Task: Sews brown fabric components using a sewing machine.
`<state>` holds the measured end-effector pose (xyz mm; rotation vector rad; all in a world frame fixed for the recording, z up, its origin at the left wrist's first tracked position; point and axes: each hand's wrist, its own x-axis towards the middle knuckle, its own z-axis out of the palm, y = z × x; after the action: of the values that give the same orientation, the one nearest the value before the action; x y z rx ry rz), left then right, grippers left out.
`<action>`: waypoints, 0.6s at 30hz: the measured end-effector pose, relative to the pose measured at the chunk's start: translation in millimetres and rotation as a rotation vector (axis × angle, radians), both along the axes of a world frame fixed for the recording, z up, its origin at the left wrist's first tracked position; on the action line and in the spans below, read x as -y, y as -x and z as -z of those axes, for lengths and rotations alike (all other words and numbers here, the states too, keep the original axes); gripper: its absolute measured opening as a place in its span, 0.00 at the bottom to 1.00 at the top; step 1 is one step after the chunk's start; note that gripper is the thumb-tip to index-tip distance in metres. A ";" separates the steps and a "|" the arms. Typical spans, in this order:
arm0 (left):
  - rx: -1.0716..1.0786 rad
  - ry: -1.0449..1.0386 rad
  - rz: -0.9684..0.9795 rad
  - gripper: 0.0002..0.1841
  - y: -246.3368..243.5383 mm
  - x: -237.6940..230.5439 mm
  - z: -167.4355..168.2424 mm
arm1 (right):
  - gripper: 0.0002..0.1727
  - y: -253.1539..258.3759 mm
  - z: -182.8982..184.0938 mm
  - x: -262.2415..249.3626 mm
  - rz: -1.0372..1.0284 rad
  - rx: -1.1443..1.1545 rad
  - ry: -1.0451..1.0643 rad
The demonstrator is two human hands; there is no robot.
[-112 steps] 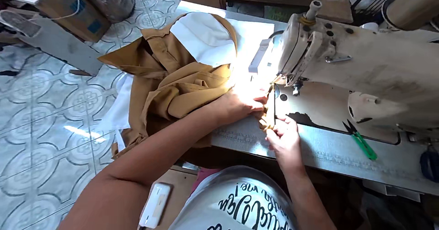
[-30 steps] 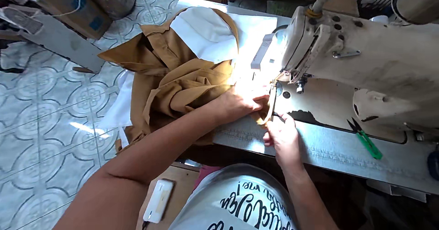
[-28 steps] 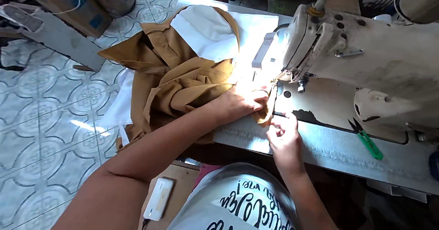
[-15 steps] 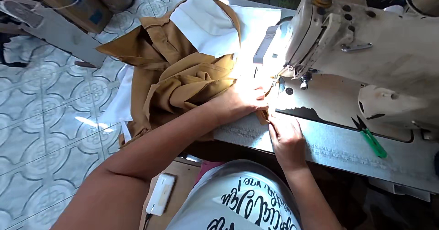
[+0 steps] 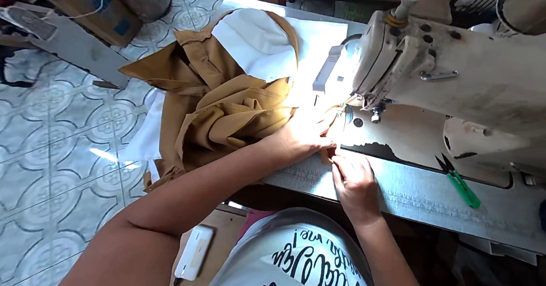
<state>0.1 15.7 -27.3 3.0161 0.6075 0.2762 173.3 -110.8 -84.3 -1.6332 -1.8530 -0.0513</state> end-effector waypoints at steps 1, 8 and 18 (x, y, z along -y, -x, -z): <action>-0.002 -0.001 -0.004 0.19 -1.1 -1.1 -0.1 | 0.10 -0.6 -0.5 -2.3 0.003 -0.005 0.004; 0.051 -0.002 -0.055 0.17 -13.7 -21.2 -3.8 | 0.08 -8.4 -5.2 -33.7 0.017 0.019 -0.008; 0.163 -0.087 0.108 0.15 -13.0 -39.2 7.5 | 0.08 -17.3 -4.3 -43.1 -0.057 0.096 -0.004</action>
<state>13.1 54.9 -34.9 3.0541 0.4283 0.5502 190.7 -67.6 -80.0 -1.5997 -1.9697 -0.1107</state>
